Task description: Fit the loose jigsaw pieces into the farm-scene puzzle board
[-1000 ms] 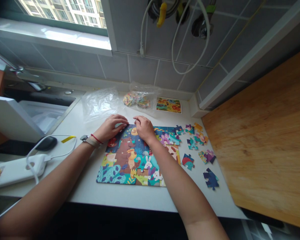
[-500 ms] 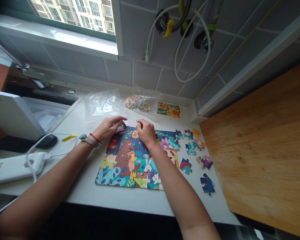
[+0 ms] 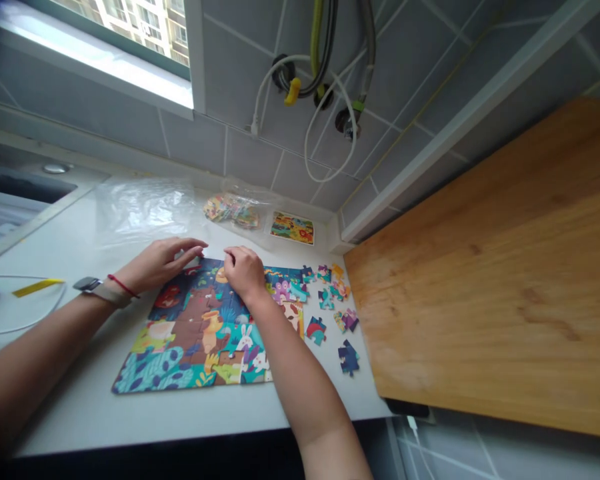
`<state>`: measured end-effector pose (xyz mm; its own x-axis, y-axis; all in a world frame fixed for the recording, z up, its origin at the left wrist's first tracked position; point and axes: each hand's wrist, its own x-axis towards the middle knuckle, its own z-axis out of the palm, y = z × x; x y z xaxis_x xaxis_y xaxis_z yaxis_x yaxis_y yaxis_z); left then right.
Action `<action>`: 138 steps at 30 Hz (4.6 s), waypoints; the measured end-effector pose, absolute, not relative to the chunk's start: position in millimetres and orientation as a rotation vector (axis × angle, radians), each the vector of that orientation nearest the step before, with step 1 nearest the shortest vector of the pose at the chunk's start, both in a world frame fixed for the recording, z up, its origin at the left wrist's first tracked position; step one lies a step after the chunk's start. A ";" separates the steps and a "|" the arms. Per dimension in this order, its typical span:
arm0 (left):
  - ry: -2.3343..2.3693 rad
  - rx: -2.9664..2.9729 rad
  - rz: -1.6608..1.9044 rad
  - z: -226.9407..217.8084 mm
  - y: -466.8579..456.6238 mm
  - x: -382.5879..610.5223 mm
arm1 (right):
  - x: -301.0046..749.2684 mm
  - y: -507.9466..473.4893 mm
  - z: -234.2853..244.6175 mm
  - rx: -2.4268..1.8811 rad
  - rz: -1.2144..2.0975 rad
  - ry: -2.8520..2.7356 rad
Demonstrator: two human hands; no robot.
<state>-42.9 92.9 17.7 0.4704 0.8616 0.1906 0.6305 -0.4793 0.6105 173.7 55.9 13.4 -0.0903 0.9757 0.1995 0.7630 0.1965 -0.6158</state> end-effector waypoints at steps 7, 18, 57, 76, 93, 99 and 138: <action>1.216 2.269 0.708 16.1 92.1 -39.9 | 194.1 46.7 60.7 -1.540 0.472 -2.032; 1.203 2.292 0.767 9.1 93.1 -37.4 | 388.0 2.3 126.3 -2.508 0.363 -2.148; 1.163 2.297 0.735 8.7 97.2 -38.0 | 399.1 -53.9 102.3 -2.586 0.595 -2.644; 1.157 2.304 0.709 8.8 95.8 -37.1 | 416.4 -65.6 111.4 -2.572 0.567 -2.547; 1.164 2.317 0.680 14.4 93.5 -36.0 | 419.1 -69.3 100.3 -2.653 0.617 -2.294; 1.160 2.318 0.680 14.7 93.1 -36.2 | 414.9 -74.1 97.0 -2.602 0.659 -2.251; 1.190 2.350 0.623 13.2 93.2 -37.4 | 323.4 -181.0 42.0 -2.014 0.807 -1.632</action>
